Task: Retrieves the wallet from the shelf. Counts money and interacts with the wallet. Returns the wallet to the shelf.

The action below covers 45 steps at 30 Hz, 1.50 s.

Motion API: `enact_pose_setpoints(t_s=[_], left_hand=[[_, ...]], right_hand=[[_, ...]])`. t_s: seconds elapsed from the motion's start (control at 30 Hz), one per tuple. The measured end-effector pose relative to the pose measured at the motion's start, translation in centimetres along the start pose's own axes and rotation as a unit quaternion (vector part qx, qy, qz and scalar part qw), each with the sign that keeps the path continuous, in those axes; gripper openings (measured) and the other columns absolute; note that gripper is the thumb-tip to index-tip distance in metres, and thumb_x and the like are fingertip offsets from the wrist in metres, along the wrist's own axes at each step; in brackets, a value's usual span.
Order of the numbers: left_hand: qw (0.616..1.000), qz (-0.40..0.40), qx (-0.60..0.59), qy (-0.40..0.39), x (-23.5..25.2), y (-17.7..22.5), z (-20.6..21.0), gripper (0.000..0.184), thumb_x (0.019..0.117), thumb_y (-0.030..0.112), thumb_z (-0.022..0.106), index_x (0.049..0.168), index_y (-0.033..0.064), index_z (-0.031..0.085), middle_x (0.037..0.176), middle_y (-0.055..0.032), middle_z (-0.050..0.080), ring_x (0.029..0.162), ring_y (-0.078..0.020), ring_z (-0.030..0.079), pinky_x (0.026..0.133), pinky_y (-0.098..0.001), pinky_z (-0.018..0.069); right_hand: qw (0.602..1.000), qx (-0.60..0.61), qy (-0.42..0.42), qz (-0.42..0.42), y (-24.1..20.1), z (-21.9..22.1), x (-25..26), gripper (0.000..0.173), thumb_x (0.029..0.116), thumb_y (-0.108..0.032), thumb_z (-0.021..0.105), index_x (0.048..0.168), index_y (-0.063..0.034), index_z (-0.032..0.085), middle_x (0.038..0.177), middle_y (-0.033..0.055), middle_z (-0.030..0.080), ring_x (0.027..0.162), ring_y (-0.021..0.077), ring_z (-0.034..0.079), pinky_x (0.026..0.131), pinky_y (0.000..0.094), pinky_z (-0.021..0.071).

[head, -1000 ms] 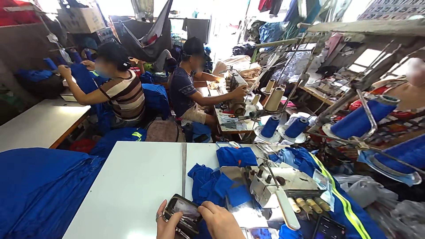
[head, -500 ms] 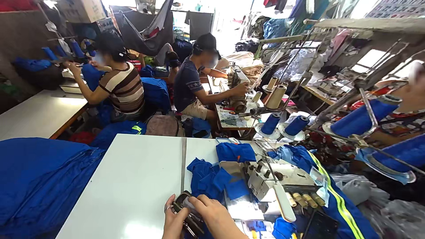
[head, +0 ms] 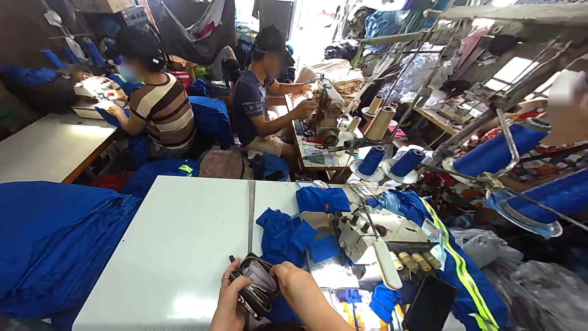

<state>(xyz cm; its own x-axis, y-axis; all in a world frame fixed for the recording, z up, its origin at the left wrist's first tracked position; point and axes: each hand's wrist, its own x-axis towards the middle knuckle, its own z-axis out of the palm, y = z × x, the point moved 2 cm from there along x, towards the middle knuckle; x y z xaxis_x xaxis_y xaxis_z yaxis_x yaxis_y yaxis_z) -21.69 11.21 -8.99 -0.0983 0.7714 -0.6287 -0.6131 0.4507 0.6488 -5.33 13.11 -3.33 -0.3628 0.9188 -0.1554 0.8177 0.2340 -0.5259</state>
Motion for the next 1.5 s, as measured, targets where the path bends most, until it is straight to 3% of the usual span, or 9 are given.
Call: enact_pose_setpoints(t_s=[0.17, 0.23, 0.4, 0.83, 0.93, 1.1, 1.23, 1.37, 1.5], left_hand=[[0.999, 0.037, 0.019, 0.027, -0.2, 0.7, 0.1, 0.083, 0.0772, -0.005, 0.067, 0.153, 0.0064, 0.034, 0.13, -0.0255, 0.057, 0.103, -0.0348, 0.065, 0.077, -0.0484, 0.0589], [0.999, 0.039, 0.025, 0.014, -0.1, 0.8, 0.0, 0.085, 0.0775, -0.002, 0.073, 0.153, 0.0071, 0.034, 0.128, -0.0253, 0.059, 0.103, -0.035, 0.067, 0.077, -0.0482, 0.0606], [0.998, 0.032, 0.04, -0.032, 0.0, 1.0, -0.2, 0.09, 0.0773, 0.001, 0.077, 0.155, 0.009, 0.032, 0.129, -0.0245, 0.059, 0.103, -0.0347, 0.069, 0.079, -0.0479, 0.0619], [0.986, 0.095, 0.056, -0.126, -0.1, 1.1, -0.1, 0.103, 0.0602, -0.004, 0.069, 0.155, 0.0059, 0.031, 0.139, -0.0192, 0.055, 0.117, -0.0275, 0.064, 0.088, -0.0424, 0.0595], [0.988, 0.083, 0.029, -0.128, 0.2, 0.7, -0.5, 0.102, 0.0612, -0.004, 0.069, 0.156, 0.0057, 0.031, 0.138, -0.0205, 0.056, 0.115, -0.0293, 0.064, 0.087, -0.0443, 0.0597], [0.995, 0.044, 0.01, -0.086, 0.5, 0.1, -0.6, 0.097, 0.0691, -0.001, 0.071, 0.156, 0.0067, 0.029, 0.136, -0.0232, 0.057, 0.113, -0.0335, 0.065, 0.086, -0.0479, 0.0601], [0.999, 0.006, 0.035, -0.002, 1.0, 0.0, -0.7, 0.086, 0.0791, -0.003, 0.07, 0.155, 0.0079, 0.03, 0.131, -0.0264, 0.058, 0.104, -0.0369, 0.067, 0.077, -0.0496, 0.0608], [0.996, -0.023, 0.044, 0.073, 2.2, -0.2, -2.7, 0.084, 0.0858, -0.003, 0.07, 0.157, 0.0121, 0.027, 0.127, -0.0295, 0.058, 0.096, -0.0403, 0.067, 0.071, -0.0528, 0.0589], [0.958, 0.018, 0.27, 0.095, 4.8, -0.3, -4.8, 0.095, 0.075, 0.0, 0.08, 0.156, 0.0056, 0.031, 0.141, -0.0322, 0.049, 0.121, -0.0435, 0.057, 0.092, -0.0575, 0.0532]], right_hand=[[0.988, 0.023, -0.141, 0.057, -0.6, -0.9, 0.1, 0.034, 0.1013, -0.023, 0.051, 0.124, -0.0042, 0.067, 0.124, 0.0173, 0.066, 0.113, 0.0318, 0.066, 0.095, 0.05, 0.0532], [0.988, 0.047, -0.137, 0.052, -0.2, -0.9, 0.1, 0.034, 0.1015, -0.027, 0.056, 0.123, -0.0037, 0.068, 0.123, 0.0175, 0.066, 0.111, 0.0306, 0.066, 0.096, 0.0482, 0.053], [0.995, 0.057, -0.081, 0.029, 0.8, -0.7, 0.1, 0.025, 0.1029, -0.014, 0.053, 0.117, -0.0026, 0.071, 0.115, 0.017, 0.069, 0.108, 0.0291, 0.068, 0.096, 0.0441, 0.054], [0.987, -0.069, -0.088, 0.118, -0.7, -1.5, 0.5, 0.03, 0.1017, -0.02, 0.049, 0.119, 0.0002, 0.064, 0.118, 0.0202, 0.066, 0.108, 0.0347, 0.068, 0.088, 0.0493, 0.0553], [0.99, -0.052, -0.085, 0.096, -0.3, -1.4, 0.5, 0.036, 0.1035, -0.031, 0.055, 0.117, 0.0007, 0.065, 0.117, 0.0214, 0.066, 0.106, 0.0363, 0.068, 0.088, 0.0508, 0.0551], [1.0, -0.016, 0.013, -0.017, 0.7, -0.2, 0.4, 0.02, 0.0983, -0.021, 0.064, 0.103, -0.0021, 0.07, 0.125, 0.0179, 0.066, 0.1, 0.0344, 0.071, 0.081, 0.0496, 0.0594], [0.987, 0.085, 0.132, -0.041, 1.3, 0.1, 0.6, 0.012, 0.0942, -0.016, 0.066, 0.094, -0.0052, 0.071, 0.119, 0.0117, 0.069, 0.095, 0.0225, 0.071, 0.076, 0.039, 0.0612], [0.967, 0.178, 0.18, 0.039, 3.4, -0.6, 0.8, 0.015, 0.0946, -0.015, 0.065, 0.101, -0.0022, 0.071, 0.096, 0.0104, 0.071, 0.083, 0.0182, 0.07, 0.077, 0.0355, 0.0601], [0.934, 0.288, 0.142, 0.154, 5.4, -0.5, 0.9, 0.014, 0.097, -0.011, 0.063, 0.106, -0.0009, 0.068, 0.086, 0.0075, 0.071, 0.069, 0.0137, 0.071, 0.067, 0.0318, 0.0619]])
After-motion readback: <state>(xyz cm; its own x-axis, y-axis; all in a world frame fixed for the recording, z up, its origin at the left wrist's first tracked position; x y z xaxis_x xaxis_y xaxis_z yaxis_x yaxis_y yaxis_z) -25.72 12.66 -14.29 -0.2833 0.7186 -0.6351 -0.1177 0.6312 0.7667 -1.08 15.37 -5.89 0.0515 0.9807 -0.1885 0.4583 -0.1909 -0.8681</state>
